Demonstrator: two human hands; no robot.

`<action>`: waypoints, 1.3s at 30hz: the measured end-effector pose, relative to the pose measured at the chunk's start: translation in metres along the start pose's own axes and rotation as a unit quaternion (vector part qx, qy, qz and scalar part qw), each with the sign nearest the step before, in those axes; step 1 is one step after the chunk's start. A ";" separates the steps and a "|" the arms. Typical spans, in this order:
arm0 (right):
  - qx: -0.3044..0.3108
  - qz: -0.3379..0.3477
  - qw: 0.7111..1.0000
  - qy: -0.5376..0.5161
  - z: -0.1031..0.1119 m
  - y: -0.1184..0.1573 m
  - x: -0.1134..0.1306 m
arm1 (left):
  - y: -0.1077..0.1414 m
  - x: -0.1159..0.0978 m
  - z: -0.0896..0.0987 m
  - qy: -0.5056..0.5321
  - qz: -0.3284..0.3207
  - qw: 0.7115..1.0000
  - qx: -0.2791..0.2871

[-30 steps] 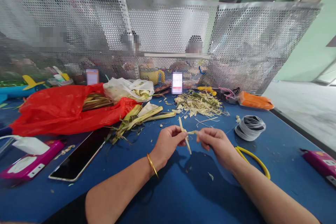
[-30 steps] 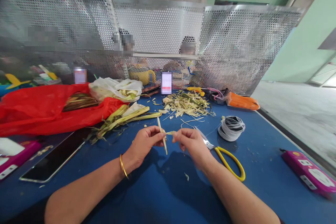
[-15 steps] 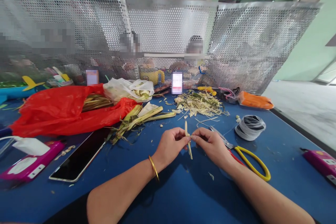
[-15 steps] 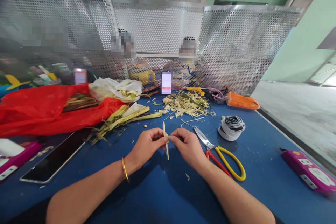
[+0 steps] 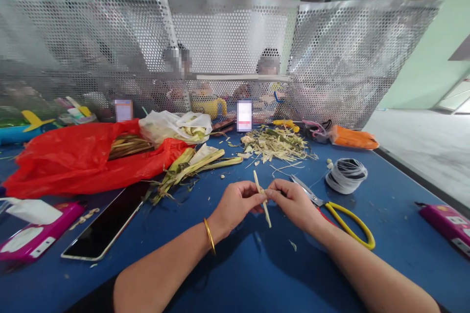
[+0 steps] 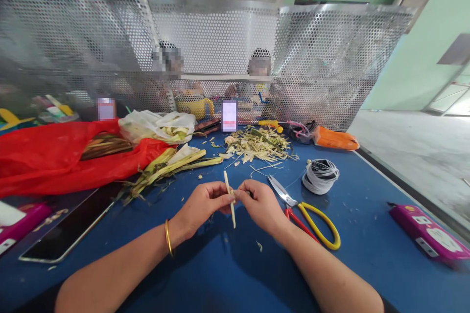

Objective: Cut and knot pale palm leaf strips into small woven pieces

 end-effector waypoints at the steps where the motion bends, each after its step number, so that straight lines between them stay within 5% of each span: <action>1: 0.005 -0.003 1.000 0.017 0.000 -0.001 0.000 | 0.000 0.001 0.001 0.002 0.006 1.000 -0.004; 3: 0.000 -0.007 0.999 0.048 0.005 -0.002 0.000 | 0.001 0.005 0.003 0.020 0.027 0.999 -0.019; 6: -0.096 0.018 0.981 0.169 0.030 0.001 0.007 | 0.003 0.012 0.007 0.069 0.064 0.994 -0.055; 9: -0.140 0.002 0.921 0.365 0.052 0.011 0.005 | 0.003 0.015 0.010 0.127 0.093 0.984 -0.086; 13: -0.131 -0.101 0.851 0.498 0.074 0.037 -0.032 | 0.003 0.018 0.014 0.197 0.134 0.964 -0.120; 19: -0.162 -0.082 0.863 0.471 0.079 0.067 -0.076 | 0.001 0.023 0.019 0.260 0.145 0.944 -0.141; 26: -0.137 -0.140 0.836 0.512 0.087 0.055 -0.082 | 0.001 0.024 0.022 0.280 0.165 0.932 -0.158; 35: -0.242 -0.136 0.897 0.343 0.105 0.074 -0.092 | -0.003 0.026 0.026 0.291 0.137 0.933 -0.162; 39: -0.145 -0.131 0.977 0.082 0.089 0.059 -0.073 | -0.003 0.029 0.028 0.267 0.137 0.938 -0.172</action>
Point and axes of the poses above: each hand's wrist, its own y-axis away from the middle knuckle, its own z-axis out of the back of the hand, x = y × z, the point moved 7 cm from there along -y, towards the middle knuckle, and after that the axes turned 14 degrees about -z, right-handed, at the moved point
